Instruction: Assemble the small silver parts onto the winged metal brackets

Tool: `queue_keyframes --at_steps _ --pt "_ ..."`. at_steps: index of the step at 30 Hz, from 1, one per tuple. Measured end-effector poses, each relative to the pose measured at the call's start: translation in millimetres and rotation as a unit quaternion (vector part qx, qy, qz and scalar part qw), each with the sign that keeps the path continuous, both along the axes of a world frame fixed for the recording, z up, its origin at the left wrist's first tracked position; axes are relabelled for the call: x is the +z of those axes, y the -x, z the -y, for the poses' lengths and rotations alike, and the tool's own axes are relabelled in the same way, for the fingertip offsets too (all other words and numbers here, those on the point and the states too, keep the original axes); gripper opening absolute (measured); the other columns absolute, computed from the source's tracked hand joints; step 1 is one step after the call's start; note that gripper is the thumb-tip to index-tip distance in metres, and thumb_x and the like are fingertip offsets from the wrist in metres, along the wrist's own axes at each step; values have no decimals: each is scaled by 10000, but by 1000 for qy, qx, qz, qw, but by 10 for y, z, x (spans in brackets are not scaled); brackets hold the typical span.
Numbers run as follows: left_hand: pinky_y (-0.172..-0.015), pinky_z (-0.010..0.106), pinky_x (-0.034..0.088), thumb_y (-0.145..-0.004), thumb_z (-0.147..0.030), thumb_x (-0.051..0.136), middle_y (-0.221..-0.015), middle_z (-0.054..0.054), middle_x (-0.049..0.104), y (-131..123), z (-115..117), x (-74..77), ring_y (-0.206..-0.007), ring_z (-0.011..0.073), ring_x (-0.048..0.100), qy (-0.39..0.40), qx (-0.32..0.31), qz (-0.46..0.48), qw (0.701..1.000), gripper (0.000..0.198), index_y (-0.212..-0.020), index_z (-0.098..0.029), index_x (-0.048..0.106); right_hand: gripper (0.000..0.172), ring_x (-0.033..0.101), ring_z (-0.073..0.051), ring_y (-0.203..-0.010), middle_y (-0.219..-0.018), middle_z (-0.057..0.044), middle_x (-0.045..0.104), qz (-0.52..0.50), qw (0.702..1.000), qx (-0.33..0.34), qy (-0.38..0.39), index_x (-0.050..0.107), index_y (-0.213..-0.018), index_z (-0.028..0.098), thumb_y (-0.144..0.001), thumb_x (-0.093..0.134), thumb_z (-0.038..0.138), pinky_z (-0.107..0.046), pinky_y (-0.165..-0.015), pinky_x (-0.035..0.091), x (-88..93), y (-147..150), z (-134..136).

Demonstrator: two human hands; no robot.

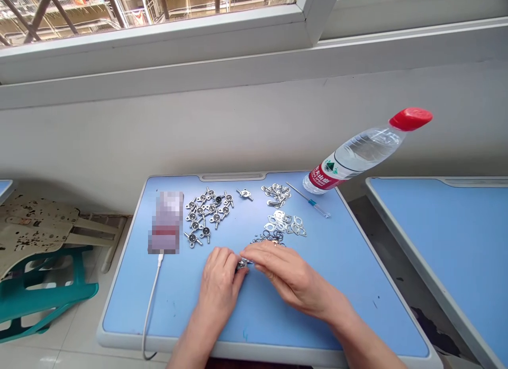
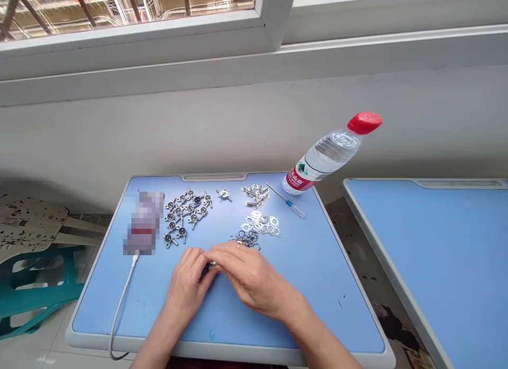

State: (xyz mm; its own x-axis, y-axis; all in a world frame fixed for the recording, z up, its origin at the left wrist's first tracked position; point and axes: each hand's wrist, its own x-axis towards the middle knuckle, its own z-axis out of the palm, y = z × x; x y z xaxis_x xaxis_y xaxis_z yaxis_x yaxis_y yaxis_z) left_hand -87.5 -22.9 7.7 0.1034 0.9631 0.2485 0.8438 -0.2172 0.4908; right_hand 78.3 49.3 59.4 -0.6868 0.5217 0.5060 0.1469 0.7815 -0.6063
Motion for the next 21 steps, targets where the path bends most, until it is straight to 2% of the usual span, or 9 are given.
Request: queue_keyframes --at_steps 2,4,9,12,15,17,18,21 --pt "-652 310 437 -925 -160 553 -807 23 579 2 -2 3 -759 207 530 6 -4 3 1000 72 -868 -204 544 246 616 -167 -737 -869 -69 699 -12 1000 -9 4 603 -1105 155 -971 413 75 -293 -644 494 4 -5 -6" --pt "-660 310 443 -921 -150 556 -822 24 588 5 -5 1 -771 207 534 8 -8 5 1000 59 -893 -202 550 178 554 -151 -612 -750 -40 677 -30 998 -48 -15 618 -1005 162 -974 452 105 -287 -576 452 -15 19 0" --pt "-654 312 445 -905 -135 572 -824 25 591 7 -12 -11 -764 205 528 -8 -9 2 1000 65 -894 -194 548 141 516 -135 -551 -649 -19 622 -35 990 -132 -42 597 -863 172 -975 511 169 -274 -540 439 -102 91 26" --pt "-656 309 450 -901 -134 581 -824 21 597 9 -12 -4 -773 203 537 -3 -9 6 1000 71 -892 -197 550 138 589 -148 -622 -722 -36 656 -30 992 -116 -35 615 -977 177 -981 480 149 -273 -566 483 -119 59 12" --pt "-662 312 453 -895 -139 594 -830 22 600 13 -9 -2 -783 204 546 0 -7 14 1000 78 -884 -199 545 287 667 -177 -833 -940 -87 708 -26 998 -58 -7 582 -1203 176 -975 428 94 -300 -674 552 -93 -10 -20" --pt "-662 313 452 -887 -135 603 -826 21 596 15 -7 -9 -780 204 545 0 -7 16 1000 87 -880 -198 542 344 674 -182 -907 -1023 -96 712 -24 999 -30 8 563 -1258 181 -967 415 71 -319 -729 567 -71 -41 -38" --pt "-663 313 451 -885 -134 603 -825 20 594 16 -8 -14 -778 203 543 0 -8 17 1000 89 -879 -198 542 336 678 -180 -880 -1001 -88 719 -27 999 -33 9 577 -1238 185 -963 420 69 -320 -721 565 -64 -46 -43" --pt "-659 311 448 -886 -135 599 -823 19 589 17 -12 -25 -772 201 537 -3 -10 13 1000 87 -880 -201 543 213 632 -161 -659 -774 -41 700 -32 996 -88 -8 641 -1048 188 -960 465 107 -298 -606 519 -61 -25 -45"
